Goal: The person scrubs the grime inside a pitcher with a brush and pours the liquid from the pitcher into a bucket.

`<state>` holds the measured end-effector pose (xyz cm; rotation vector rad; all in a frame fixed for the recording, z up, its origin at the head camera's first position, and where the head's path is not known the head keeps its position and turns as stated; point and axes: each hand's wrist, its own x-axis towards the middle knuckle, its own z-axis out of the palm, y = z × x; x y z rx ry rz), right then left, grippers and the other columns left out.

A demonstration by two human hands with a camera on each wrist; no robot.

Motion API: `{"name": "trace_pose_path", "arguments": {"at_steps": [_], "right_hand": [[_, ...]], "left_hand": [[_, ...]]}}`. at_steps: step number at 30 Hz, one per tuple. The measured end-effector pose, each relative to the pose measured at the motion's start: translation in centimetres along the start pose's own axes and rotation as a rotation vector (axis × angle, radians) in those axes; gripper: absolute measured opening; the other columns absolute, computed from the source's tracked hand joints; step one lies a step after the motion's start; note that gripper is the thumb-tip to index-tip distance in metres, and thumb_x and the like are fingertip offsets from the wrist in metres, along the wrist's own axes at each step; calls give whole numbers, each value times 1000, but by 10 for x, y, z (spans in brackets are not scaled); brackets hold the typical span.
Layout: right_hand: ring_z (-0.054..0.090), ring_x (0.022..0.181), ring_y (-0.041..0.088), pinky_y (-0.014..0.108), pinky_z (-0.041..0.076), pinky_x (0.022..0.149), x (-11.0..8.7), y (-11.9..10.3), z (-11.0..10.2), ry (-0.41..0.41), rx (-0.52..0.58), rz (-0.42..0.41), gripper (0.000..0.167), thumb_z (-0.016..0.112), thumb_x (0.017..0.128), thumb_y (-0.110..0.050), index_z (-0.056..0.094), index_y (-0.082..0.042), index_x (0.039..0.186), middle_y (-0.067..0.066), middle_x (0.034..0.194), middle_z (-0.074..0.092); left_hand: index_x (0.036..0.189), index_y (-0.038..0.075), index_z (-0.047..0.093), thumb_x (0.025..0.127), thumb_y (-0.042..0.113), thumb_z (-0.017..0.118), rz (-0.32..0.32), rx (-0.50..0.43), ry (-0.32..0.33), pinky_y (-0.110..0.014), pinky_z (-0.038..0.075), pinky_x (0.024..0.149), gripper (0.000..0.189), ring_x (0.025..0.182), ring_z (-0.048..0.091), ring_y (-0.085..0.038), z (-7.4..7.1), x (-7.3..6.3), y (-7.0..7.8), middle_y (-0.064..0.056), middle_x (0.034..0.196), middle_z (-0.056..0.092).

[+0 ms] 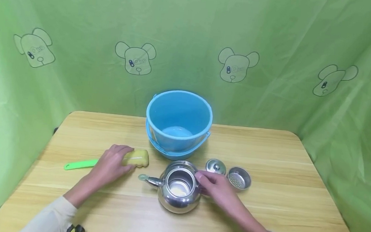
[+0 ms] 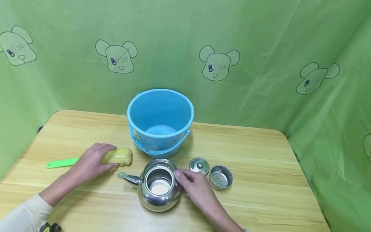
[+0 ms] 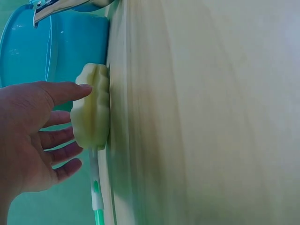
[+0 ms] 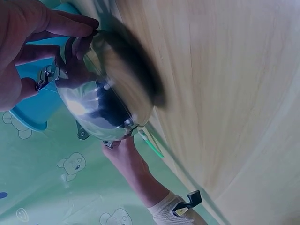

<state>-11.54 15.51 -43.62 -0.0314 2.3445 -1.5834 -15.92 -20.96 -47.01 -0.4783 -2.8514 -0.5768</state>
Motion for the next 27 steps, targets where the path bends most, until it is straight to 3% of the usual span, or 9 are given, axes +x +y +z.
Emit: {"name": "trace_pose_path", "arguments": {"at_steps": [8, 19, 27], "right_hand": [[72, 119, 32, 34, 62, 91, 2, -5, 8, 2, -18, -18, 50, 63, 102, -42, 65, -6, 137, 20, 140, 66], [71, 120, 32, 34, 62, 91, 6, -6, 18, -20, 14, -43, 51, 62, 103, -41, 63, -5, 138, 21, 140, 65], [69, 124, 30, 38, 60, 98, 6, -6, 20, 5, -86, -27, 49, 59, 103, -47, 65, -13, 138, 14, 139, 68]], "left_hand": [[131, -1, 65, 79, 24, 89, -34, -27, -10, -58, 53, 101, 63, 119, 63, -40, -4, -5, -6, -22, 132, 68], [129, -2, 67, 77, 20, 91, -26, -29, 9, -55, 56, 97, 61, 112, 65, -37, -8, -9, -13, -22, 129, 70], [129, -2, 67, 77, 21, 91, -40, -30, -4, -58, 53, 101, 61, 116, 64, -40, -13, -13, -19, -23, 130, 69]]}}
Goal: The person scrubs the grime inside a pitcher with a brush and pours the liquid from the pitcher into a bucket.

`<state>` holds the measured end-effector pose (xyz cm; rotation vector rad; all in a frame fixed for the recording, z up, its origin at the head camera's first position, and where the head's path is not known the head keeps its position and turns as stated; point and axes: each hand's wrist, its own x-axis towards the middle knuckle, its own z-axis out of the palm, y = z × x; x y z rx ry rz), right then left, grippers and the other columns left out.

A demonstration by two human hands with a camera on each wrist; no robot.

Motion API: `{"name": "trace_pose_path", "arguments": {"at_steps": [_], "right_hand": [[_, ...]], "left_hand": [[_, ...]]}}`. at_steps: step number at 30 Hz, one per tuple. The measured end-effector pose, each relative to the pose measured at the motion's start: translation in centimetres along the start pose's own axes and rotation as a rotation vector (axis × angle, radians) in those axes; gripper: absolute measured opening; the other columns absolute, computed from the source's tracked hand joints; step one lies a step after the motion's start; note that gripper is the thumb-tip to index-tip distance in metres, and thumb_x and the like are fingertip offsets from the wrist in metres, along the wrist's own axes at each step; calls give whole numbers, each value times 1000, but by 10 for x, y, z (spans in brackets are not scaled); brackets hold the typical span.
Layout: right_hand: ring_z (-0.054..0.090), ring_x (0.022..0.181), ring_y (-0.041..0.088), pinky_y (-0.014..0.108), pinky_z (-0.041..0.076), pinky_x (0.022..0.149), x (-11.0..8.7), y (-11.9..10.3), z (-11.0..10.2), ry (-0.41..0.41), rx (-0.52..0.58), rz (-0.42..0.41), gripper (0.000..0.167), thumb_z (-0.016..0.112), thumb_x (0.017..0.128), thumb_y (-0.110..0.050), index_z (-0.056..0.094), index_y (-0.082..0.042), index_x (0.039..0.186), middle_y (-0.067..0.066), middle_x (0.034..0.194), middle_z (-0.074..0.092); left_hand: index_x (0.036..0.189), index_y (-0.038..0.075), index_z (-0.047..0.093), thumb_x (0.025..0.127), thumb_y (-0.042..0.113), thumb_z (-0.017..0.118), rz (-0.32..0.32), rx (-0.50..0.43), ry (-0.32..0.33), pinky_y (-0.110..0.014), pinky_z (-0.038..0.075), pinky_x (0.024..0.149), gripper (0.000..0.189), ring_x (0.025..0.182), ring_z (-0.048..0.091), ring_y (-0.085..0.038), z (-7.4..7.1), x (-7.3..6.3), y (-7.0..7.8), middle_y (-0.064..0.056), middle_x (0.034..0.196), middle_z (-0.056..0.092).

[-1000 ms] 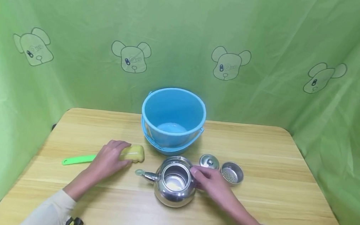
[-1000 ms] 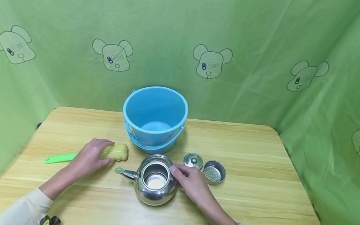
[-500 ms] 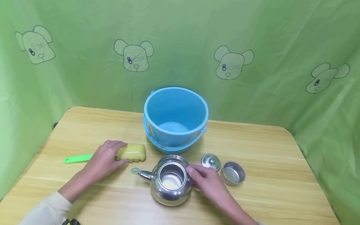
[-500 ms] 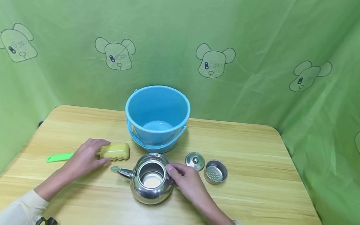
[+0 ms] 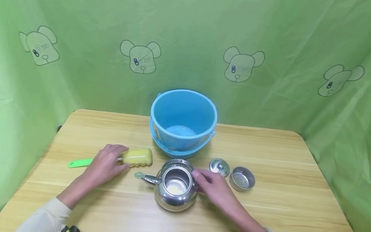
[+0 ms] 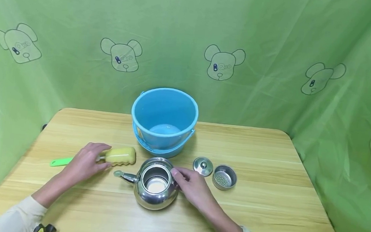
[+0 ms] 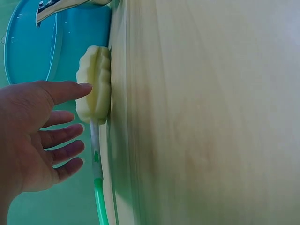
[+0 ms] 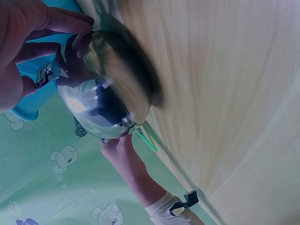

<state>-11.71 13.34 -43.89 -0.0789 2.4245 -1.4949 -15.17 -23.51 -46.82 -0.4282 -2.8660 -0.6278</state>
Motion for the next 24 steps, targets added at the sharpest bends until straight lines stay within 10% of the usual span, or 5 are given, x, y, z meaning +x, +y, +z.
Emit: {"name": "trace_pose_path", "arguments": {"at_steps": [13, 24], "right_hand": [[68, 123, 34, 53, 55, 104, -3, 1, -26, 36, -270, -28, 61, 53, 102, -59, 60, -15, 144, 13, 142, 66], [74, 104, 34, 55, 58, 95, -5, 16, -68, 186, -583, -300, 54, 60, 104, -44, 60, -7, 143, 19, 132, 71]], "left_hand": [[132, -1, 65, 81, 27, 88, -29, 11, -22, -63, 50, 102, 62, 120, 62, -43, -10, -3, -8, -24, 133, 67], [135, -1, 63, 87, 29, 83, -59, 61, -18, -64, 50, 102, 60, 122, 61, -44, -24, -6, -19, -25, 135, 66]]}}
